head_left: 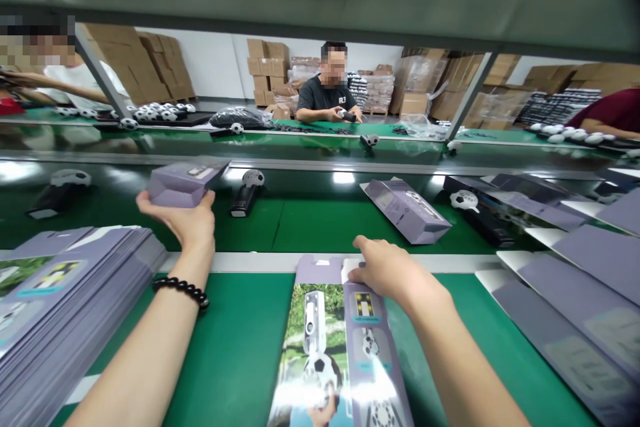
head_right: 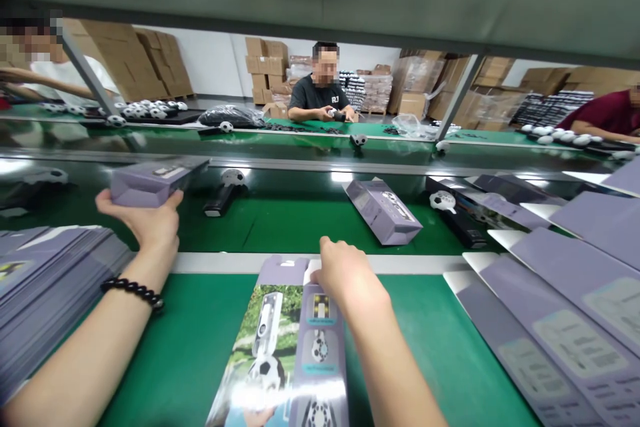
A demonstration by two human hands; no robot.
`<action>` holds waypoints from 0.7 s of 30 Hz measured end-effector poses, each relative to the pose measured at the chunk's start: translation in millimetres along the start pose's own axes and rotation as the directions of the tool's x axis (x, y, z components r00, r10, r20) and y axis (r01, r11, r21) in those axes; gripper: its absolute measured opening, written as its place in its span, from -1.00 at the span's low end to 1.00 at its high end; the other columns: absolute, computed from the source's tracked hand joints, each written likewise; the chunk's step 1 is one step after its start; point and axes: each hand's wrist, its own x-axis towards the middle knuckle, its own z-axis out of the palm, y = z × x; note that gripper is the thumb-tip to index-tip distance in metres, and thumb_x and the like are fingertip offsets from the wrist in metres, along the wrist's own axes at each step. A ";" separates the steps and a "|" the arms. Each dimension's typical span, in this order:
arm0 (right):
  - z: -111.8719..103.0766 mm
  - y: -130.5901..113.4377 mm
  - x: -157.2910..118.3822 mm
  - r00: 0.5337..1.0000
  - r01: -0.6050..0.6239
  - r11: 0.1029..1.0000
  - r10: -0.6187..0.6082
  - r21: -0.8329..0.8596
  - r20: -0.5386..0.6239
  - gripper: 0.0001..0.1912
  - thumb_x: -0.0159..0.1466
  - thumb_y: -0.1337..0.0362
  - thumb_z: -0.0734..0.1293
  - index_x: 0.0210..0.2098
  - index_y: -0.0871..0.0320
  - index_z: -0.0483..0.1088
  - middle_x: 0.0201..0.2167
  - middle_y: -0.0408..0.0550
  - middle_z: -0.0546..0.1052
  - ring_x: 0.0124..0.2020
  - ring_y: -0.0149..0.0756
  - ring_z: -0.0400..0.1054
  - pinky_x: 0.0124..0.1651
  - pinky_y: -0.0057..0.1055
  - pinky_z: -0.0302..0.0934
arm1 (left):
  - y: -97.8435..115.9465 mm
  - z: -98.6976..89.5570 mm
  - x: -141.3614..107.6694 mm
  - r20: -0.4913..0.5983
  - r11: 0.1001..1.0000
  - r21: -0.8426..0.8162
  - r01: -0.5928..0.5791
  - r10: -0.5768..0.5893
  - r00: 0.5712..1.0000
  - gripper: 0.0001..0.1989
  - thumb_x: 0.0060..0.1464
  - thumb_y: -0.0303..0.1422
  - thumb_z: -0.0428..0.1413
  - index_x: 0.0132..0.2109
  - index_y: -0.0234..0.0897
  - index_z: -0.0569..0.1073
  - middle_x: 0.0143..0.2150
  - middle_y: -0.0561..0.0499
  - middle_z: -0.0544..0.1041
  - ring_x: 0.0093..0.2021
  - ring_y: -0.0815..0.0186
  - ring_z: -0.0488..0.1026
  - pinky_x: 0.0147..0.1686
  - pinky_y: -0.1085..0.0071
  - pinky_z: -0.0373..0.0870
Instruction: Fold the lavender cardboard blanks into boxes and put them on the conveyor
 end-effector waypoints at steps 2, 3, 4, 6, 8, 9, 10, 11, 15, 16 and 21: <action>1.7 0.4 0.2 1.000 0.009 1.000 -0.009 0.002 -0.016 -0.64 0.34 0.28 0.38 0.08 0.25 0.35 0.01 0.07 0.45 0.03 -0.12 0.38 0.12 -0.06 0.31 | -10.2 -1.6 -1.8 -0.011 0.992 -0.045 0.115 -0.115 0.993 -0.25 0.22 -0.19 0.19 0.39 -0.20 -0.02 0.38 -0.23 -0.02 0.30 -0.10 0.13 0.27 -0.18 0.19; 2.3 0.9 0.0 1.000 0.008 1.000 -0.008 0.006 -0.024 -0.64 0.33 0.29 0.38 0.08 0.25 0.35 0.00 0.07 0.45 0.03 -0.12 0.38 0.12 -0.06 0.30 | -12.3 -1.9 -2.9 -0.016 0.987 -0.055 0.152 -0.153 0.988 -0.27 0.22 -0.19 0.18 0.38 -0.21 0.01 0.39 -0.22 -0.04 0.33 -0.13 0.07 0.30 -0.22 0.11; 2.8 1.6 -0.3 0.999 0.008 1.000 -0.008 0.014 -0.035 -0.65 0.32 0.30 0.39 0.07 0.26 0.36 -0.01 0.07 0.45 0.02 -0.11 0.38 0.12 -0.05 0.30 | -11.9 -1.5 -3.6 -0.018 0.983 -0.060 0.175 -0.177 0.984 -0.28 0.21 -0.19 0.19 0.38 -0.21 0.03 0.41 -0.20 -0.09 0.38 -0.16 -0.04 0.33 -0.26 0.00; 2.8 3.9 -1.0 0.997 0.023 0.999 -0.019 0.048 -0.080 -0.66 0.30 0.36 0.38 0.05 0.27 0.37 -0.04 0.09 0.46 -0.01 -0.10 0.39 0.09 -0.04 0.30 | -3.7 2.1 -3.8 -0.005 0.982 -0.068 0.179 -0.179 0.984 -0.25 0.18 -0.20 0.22 0.38 -0.19 0.04 0.44 -0.16 -0.20 0.42 -0.20 -0.26 0.37 -0.29 -0.22; 0.6 7.5 -1.6 0.985 0.078 0.989 -0.058 0.122 -0.160 -0.70 0.28 0.41 0.37 0.01 0.26 0.40 -0.11 0.08 0.48 -0.07 -0.08 0.41 0.03 -0.06 0.30 | 13.6 9.6 -3.2 0.068 0.985 -0.093 0.148 -0.142 0.988 -0.27 0.20 -0.24 0.20 0.38 -0.20 0.03 0.44 -0.16 -0.16 0.43 -0.17 -0.26 0.38 -0.26 -0.21; -1.6 9.6 -1.8 0.974 0.124 0.977 -0.085 0.176 -0.212 -0.74 0.27 0.41 0.35 -0.03 0.23 0.41 -0.16 0.05 0.49 -0.11 -0.10 0.42 -0.03 -0.11 0.31 | 24.9 14.3 -3.7 0.140 0.985 -0.112 0.135 -0.119 0.983 -0.32 0.23 -0.26 0.17 0.37 -0.23 0.04 0.42 -0.18 -0.07 0.42 -0.13 -0.13 0.37 -0.23 -0.09; -4.6 11.6 -2.1 0.955 0.178 0.955 -0.110 0.238 -0.275 -0.77 0.27 0.40 0.34 -0.07 0.20 0.42 -0.21 0.01 0.49 -0.18 -0.14 0.43 -0.10 -0.20 0.32 | 37.4 18.9 -5.3 0.250 0.982 -0.134 0.132 -0.095 0.963 -0.38 0.27 -0.27 0.14 0.35 -0.27 0.08 0.36 -0.21 0.07 0.36 -0.07 0.06 0.33 -0.18 0.07; -8.5 13.5 -2.6 0.928 0.236 0.924 -0.122 0.301 -0.353 -0.81 0.28 0.38 0.34 -0.10 0.16 0.41 -0.25 -0.04 0.49 -0.24 -0.19 0.42 -0.17 -0.28 0.31 | 50.8 22.9 -8.5 0.380 0.978 -0.151 0.143 -0.076 0.922 -0.44 0.28 -0.27 0.12 0.32 -0.30 0.14 0.28 -0.22 0.22 0.26 0.00 0.24 0.26 -0.12 0.24; -28.7 16.2 -12.6 0.657 0.422 0.779 0.089 0.464 -0.748 -0.81 0.34 0.27 0.27 -0.06 0.14 0.26 -0.19 -0.03 0.42 -0.23 -0.30 0.38 -0.23 -0.42 0.28 | 109.1 22.4 -34.1 0.818 0.967 -0.179 0.181 0.044 0.573 -0.36 0.18 -0.10 0.21 0.27 -0.30 0.24 0.08 -0.21 0.45 -0.05 0.13 0.52 -0.04 0.12 0.55; -33.6 14.8 -17.8 0.535 0.496 0.722 0.183 0.482 -0.825 -0.78 0.34 0.26 0.27 -0.05 0.15 0.22 -0.18 -0.01 0.39 -0.20 -0.29 0.37 -0.21 -0.42 0.28 | 123.5 17.7 -41.5 0.869 0.963 -0.201 0.181 0.090 0.487 -0.30 0.11 -0.05 0.25 0.27 -0.25 0.24 0.07 -0.20 0.47 -0.05 0.13 0.53 -0.10 0.19 0.58; -45.9 -3.1 -45.8 0.120 0.900 0.338 0.414 0.274 -0.903 -0.85 0.35 0.27 0.27 -0.11 0.18 0.25 -0.34 -0.08 0.38 -0.19 -0.28 0.43 -0.08 -0.40 0.33 | 177.6 -9.2 -65.2 0.847 0.891 -0.420 0.175 0.315 0.428 -0.54 0.03 -0.09 0.28 -0.01 -0.25 0.43 -0.09 -0.04 0.56 -0.12 0.20 0.56 -0.17 0.37 0.62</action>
